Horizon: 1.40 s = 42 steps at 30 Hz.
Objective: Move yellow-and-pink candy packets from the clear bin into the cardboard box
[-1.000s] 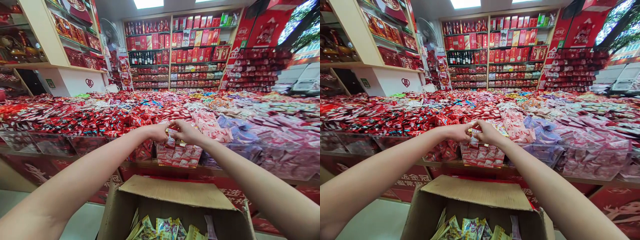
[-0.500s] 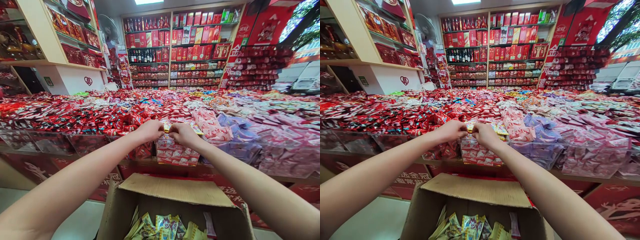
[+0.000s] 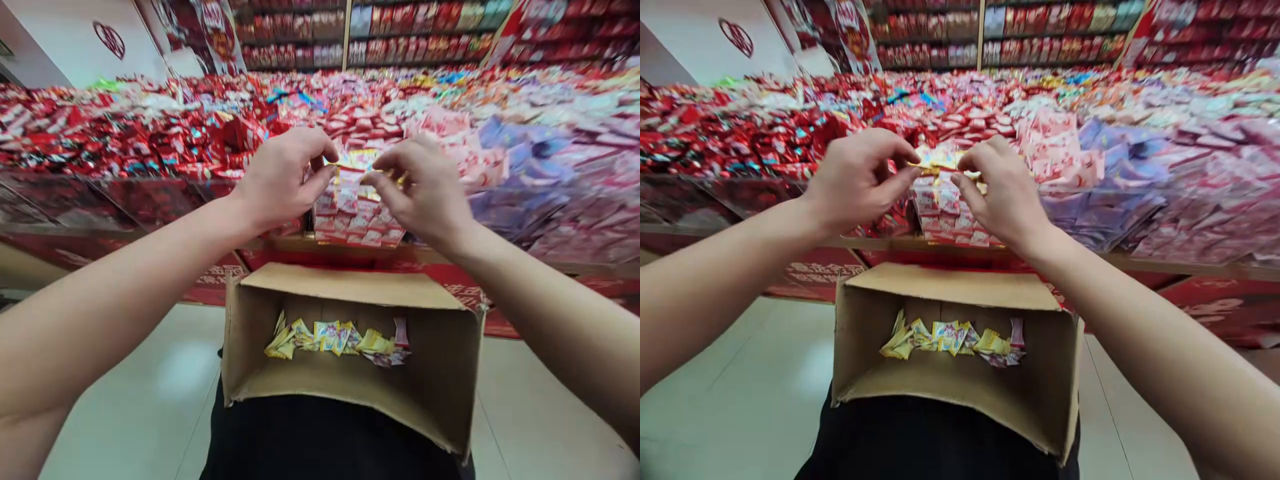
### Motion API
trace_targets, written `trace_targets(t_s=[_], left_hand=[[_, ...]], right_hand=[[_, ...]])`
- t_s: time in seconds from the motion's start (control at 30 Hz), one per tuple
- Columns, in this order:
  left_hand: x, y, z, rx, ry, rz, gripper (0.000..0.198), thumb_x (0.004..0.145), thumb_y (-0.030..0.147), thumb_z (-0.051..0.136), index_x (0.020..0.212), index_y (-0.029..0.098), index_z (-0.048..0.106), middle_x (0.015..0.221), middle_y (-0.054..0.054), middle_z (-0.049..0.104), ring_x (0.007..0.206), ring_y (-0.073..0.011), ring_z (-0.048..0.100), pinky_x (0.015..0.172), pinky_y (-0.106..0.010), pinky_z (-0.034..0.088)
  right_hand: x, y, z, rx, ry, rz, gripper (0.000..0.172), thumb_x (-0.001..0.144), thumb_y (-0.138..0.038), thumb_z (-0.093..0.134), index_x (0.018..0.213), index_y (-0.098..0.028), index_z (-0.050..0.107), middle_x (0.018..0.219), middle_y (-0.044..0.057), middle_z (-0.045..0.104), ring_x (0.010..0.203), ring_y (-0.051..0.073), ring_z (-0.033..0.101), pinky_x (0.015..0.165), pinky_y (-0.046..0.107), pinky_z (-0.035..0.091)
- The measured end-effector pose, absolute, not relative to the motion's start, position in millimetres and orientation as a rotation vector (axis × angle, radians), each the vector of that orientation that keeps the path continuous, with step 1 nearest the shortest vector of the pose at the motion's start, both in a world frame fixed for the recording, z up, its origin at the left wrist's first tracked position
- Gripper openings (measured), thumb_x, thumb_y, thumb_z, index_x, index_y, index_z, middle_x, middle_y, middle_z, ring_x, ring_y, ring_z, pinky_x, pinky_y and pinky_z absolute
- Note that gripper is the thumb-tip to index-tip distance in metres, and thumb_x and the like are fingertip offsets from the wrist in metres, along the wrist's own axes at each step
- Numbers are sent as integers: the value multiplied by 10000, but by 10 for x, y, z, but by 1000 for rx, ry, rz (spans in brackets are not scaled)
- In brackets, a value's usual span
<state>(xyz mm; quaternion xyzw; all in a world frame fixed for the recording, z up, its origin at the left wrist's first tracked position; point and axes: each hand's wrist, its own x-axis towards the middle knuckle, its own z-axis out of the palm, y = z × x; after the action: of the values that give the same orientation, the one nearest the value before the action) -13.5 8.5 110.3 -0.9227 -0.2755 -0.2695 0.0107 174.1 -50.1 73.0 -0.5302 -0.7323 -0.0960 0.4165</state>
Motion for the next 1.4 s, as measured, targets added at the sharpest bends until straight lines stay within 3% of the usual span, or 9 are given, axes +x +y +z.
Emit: trace_targets(t_s=[0.23,0.37,0.5,0.7,0.87,1.0,1.2,1.33,1.4], left_hand=[[-951,-664,-450,-3456,-858,209,173,740,297,470,832,267,614,706,1,591,656,-145,560,594,-246,426],[-1053,-626,-1431,-3362,-1364,536,337,659,218,550,991,274,557,1121,-37,524,1046,-227,469,861,-320,370],[-1002,-598,-1883,-3182,-1629,512,507,649,157,526,1146,211,440,1239,-130,402,1118,-314,374,857,-449,346],[-991,-686,-2144,-3159,-1799,259,333,675,119,508,996,202,547,1089,-82,509,1026,-264,426,829,-381,374],[-1010,-681,-2277,-3148,-1932,44,160,779,225,441,864,182,570,987,-58,548,971,-198,474,839,-311,360],[-986,-686,-2317,-3088,-2011,-78,238,836,260,333,924,160,530,945,-75,560,892,-185,523,782,-303,386],[-969,-727,-2068,-3141,-1865,-229,274,778,234,425,1044,185,476,1062,-76,536,982,-195,497,811,-326,387],[-885,-882,-1728,-3370,-1682,-428,465,710,183,504,1158,253,400,1239,-63,424,1147,-231,349,957,-414,243],[-783,-995,-1544,-3623,-1808,-510,571,689,220,545,1211,253,315,1219,-71,450,1106,-217,403,931,-386,299]], right_hand=[[1614,-1705,-483,-1569,-2397,677,172,808,-229,370,792,-216,541,714,51,581,643,158,541,572,266,402],[1424,-1564,-1372,-2010,-2296,917,190,758,-170,403,863,-172,560,833,132,622,746,249,589,610,327,418],[1066,-1262,-1697,-2168,-2119,1018,312,750,-189,422,1042,-130,516,895,175,634,823,290,590,642,356,430],[792,-1308,-1732,-1602,-2225,1109,377,748,-253,471,1123,-290,474,1200,-15,501,1084,168,452,892,244,344],[1276,-1426,-1865,-2548,-1583,571,396,750,-251,439,1133,-151,460,1172,185,431,1096,338,372,810,493,339],[1470,-1536,-2100,-2665,-1322,449,515,654,-144,520,1157,-130,409,1223,203,328,1092,353,359,756,445,393],[1279,-1501,-2180,-2150,-1362,762,479,613,22,410,1067,-126,453,1074,140,484,998,220,492,862,335,367],[1109,-1511,-1906,-1679,-1173,1087,426,665,-81,465,1078,-161,401,1009,94,562,936,202,539,811,335,410],[1005,-1572,-1672,-1423,-1109,1273,260,708,-163,480,967,-171,454,878,62,609,821,186,577,717,307,446]])
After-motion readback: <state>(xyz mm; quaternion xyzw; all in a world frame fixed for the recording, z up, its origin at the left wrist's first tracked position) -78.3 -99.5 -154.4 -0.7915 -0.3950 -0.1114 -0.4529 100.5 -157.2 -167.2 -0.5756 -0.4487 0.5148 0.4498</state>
